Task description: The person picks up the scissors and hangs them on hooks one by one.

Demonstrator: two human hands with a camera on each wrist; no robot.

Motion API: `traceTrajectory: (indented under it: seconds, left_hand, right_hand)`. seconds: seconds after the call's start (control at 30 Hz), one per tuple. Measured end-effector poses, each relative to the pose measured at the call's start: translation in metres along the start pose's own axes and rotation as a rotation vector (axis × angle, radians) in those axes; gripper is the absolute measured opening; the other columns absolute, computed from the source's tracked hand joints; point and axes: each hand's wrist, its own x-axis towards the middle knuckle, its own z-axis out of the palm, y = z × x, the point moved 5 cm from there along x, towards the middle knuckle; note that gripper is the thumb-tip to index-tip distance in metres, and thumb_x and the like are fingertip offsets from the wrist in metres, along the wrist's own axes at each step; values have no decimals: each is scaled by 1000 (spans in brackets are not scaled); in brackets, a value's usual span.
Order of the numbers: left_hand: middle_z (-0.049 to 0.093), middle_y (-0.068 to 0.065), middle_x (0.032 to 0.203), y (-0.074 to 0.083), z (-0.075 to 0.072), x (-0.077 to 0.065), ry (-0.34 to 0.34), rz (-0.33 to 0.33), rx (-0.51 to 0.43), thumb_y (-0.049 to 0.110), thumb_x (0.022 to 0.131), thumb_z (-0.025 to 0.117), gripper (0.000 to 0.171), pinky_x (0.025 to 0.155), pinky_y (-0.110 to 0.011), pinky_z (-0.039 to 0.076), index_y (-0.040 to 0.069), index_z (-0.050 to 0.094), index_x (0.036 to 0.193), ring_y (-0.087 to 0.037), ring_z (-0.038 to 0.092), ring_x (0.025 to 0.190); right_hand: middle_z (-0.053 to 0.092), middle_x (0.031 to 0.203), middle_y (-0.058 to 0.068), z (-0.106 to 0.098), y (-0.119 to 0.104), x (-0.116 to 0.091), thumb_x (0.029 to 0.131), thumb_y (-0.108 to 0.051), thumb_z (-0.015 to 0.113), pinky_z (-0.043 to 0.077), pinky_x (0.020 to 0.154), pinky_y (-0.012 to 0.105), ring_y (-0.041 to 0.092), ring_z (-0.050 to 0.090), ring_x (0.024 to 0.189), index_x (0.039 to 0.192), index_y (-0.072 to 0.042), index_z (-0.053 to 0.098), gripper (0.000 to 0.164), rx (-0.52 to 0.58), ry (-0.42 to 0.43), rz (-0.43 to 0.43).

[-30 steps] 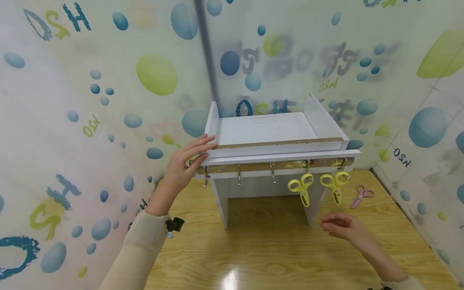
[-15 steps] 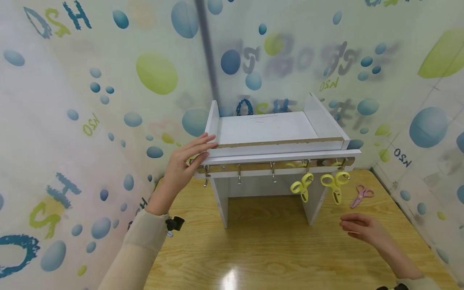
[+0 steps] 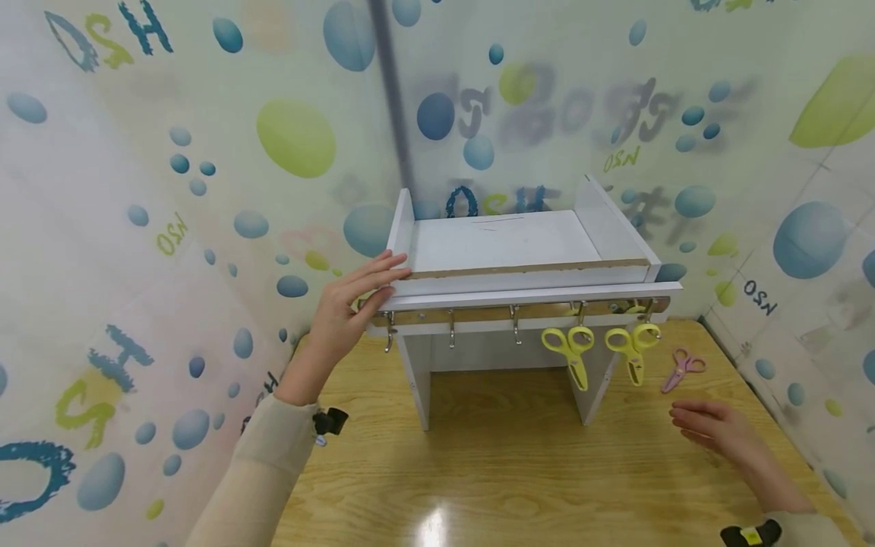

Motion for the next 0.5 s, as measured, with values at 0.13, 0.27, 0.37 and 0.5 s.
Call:
traceTrajectory:
  seconds: [0.13, 0.27, 0.37, 0.5]
  left_hand:
    - [66, -17, 133, 0, 0, 1, -1, 1, -1, -11, 89, 65, 37, 113, -22, 41, 3, 71, 122, -36, 53, 135]
    - [66, -17, 132, 0, 1, 1, -1, 2, -1, -12, 89, 65, 36, 113, -22, 41, 2, 71, 122, -36, 53, 134]
    - [66, -17, 132, 1, 1, 1, 0, 2, -4, -12, 89, 65, 36, 114, -23, 41, 2, 71, 122, -37, 53, 134]
    - [66, -17, 132, 0, 1, 1, -1, -1, -2, -12, 89, 65, 37, 114, -23, 41, 2, 71, 122, -37, 53, 134]
  right_hand:
    - [71, 92, -21, -7, 6, 3, 102, -9, 54, 58, 78, 16, -6, 68, 87, 97, -27, 69, 24, 82, 17, 24]
    - [72, 90, -20, -14, 13, 7, 101, -8, 56, 59, 77, 16, -4, 69, 85, 91, -33, 70, 31, 164, 37, 48]
    - [72, 88, -21, -21, 18, 10, 102, -9, 56, 59, 77, 17, -5, 69, 84, 88, -35, 70, 32, 199, 46, 58]
    - [74, 86, -18, -30, 26, 16, 103, -8, 54, 60, 78, 18, -2, 70, 82, 85, -35, 69, 35, 277, 47, 81]
